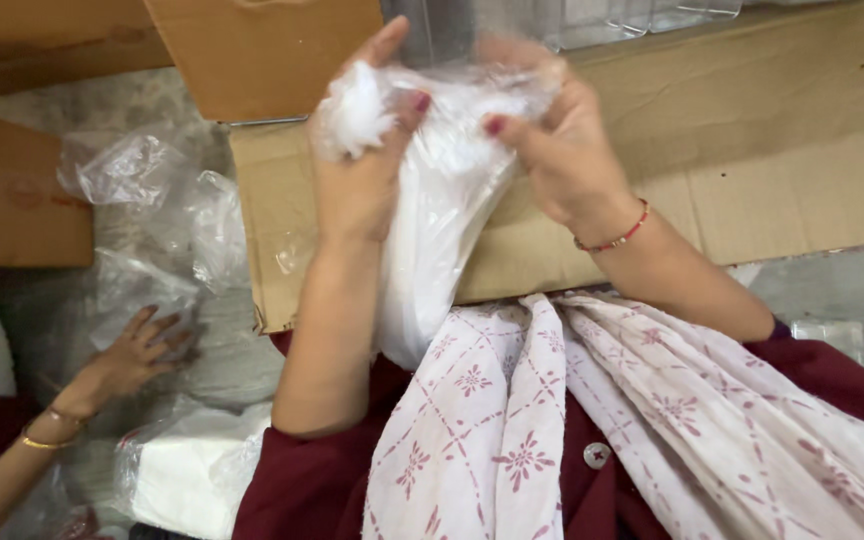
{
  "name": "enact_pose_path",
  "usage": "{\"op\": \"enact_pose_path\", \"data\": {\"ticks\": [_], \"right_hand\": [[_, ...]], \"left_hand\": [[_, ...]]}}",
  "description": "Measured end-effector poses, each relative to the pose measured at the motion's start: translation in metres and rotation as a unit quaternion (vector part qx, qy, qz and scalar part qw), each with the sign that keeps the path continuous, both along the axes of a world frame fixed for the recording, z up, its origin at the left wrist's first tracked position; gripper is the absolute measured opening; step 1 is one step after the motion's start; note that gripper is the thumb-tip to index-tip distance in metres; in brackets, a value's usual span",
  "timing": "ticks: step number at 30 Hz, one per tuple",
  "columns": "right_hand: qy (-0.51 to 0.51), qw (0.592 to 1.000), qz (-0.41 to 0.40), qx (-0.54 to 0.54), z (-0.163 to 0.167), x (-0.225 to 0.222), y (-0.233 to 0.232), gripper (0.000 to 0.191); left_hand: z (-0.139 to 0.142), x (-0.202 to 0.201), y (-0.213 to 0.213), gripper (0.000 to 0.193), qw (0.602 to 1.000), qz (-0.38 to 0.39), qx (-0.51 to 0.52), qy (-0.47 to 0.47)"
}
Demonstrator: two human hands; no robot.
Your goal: The person places white foam padding into a clear plastic box, wraps the box in a clear plastic bag, and sets the bagged box aside, repeating the packing process for successive boxes at a work table.
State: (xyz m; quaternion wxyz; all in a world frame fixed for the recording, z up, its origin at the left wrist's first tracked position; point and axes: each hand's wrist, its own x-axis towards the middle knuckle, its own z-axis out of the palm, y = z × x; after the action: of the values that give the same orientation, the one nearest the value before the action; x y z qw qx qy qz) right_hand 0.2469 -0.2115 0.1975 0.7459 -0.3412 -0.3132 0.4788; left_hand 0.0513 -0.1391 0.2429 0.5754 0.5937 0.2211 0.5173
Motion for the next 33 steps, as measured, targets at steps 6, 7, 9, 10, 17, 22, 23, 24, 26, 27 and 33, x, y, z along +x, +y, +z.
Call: {"op": "enact_pose_path", "data": {"ticks": [6, 7, 9, 10, 17, 22, 23, 24, 26, 27, 33], "right_hand": [[0.032, 0.996, -0.079, 0.023, 0.004, -0.029, -0.002, 0.014], [-0.003, 0.996, -0.08, 0.03, 0.004, -0.03, -0.001, 0.016], [-0.055, 0.993, -0.091, 0.042, 0.003, -0.028, 0.001, 0.012], [-0.074, 0.991, -0.102, 0.047, 0.003, -0.025, 0.002, 0.009], [-0.021, 0.999, -0.049, -0.002, 0.005, -0.005, -0.001, 0.012], [-0.033, 0.999, 0.017, -0.011, 0.007, -0.006, -0.001, 0.013], [-0.045, 0.999, 0.028, -0.007, 0.009, -0.005, 0.0, 0.016], [-0.039, 0.998, 0.049, 0.001, 0.01, -0.004, 0.0, 0.019], [-0.028, 0.995, 0.09, 0.016, 0.013, 0.001, 0.0, 0.025], [0.011, 0.992, 0.123, 0.027, 0.016, 0.004, 0.0, 0.027], [0.179, 0.932, 0.309, 0.06, 0.033, 0.024, -0.023, 0.048]], "left_hand": [[-0.037, 0.034, -0.009, 0.023, 0.984, 0.128, -0.094, 0.076], [-0.041, 0.036, -0.007, 0.027, 0.973, 0.157, -0.133, 0.109], [-0.043, 0.038, -0.003, 0.024, 0.984, 0.129, -0.127, 0.003], [-0.042, 0.036, -0.002, 0.022, 0.985, 0.114, -0.123, -0.051], [-0.026, 0.018, -0.005, 0.045, 0.961, -0.106, -0.206, -0.153], [-0.032, 0.03, -0.001, 0.044, 0.971, -0.01, -0.207, -0.117], [-0.035, 0.032, 0.0, 0.038, 0.979, 0.008, -0.193, -0.071], [-0.037, 0.033, 0.002, 0.035, 0.983, 0.025, -0.178, -0.025], [-0.041, 0.031, 0.005, 0.036, 0.983, -0.006, -0.183, 0.0], [-0.043, 0.027, 0.006, 0.035, 0.977, -0.056, -0.203, -0.02], [-0.058, -0.029, 0.009, 0.022, 0.927, -0.318, -0.193, -0.051]]}}
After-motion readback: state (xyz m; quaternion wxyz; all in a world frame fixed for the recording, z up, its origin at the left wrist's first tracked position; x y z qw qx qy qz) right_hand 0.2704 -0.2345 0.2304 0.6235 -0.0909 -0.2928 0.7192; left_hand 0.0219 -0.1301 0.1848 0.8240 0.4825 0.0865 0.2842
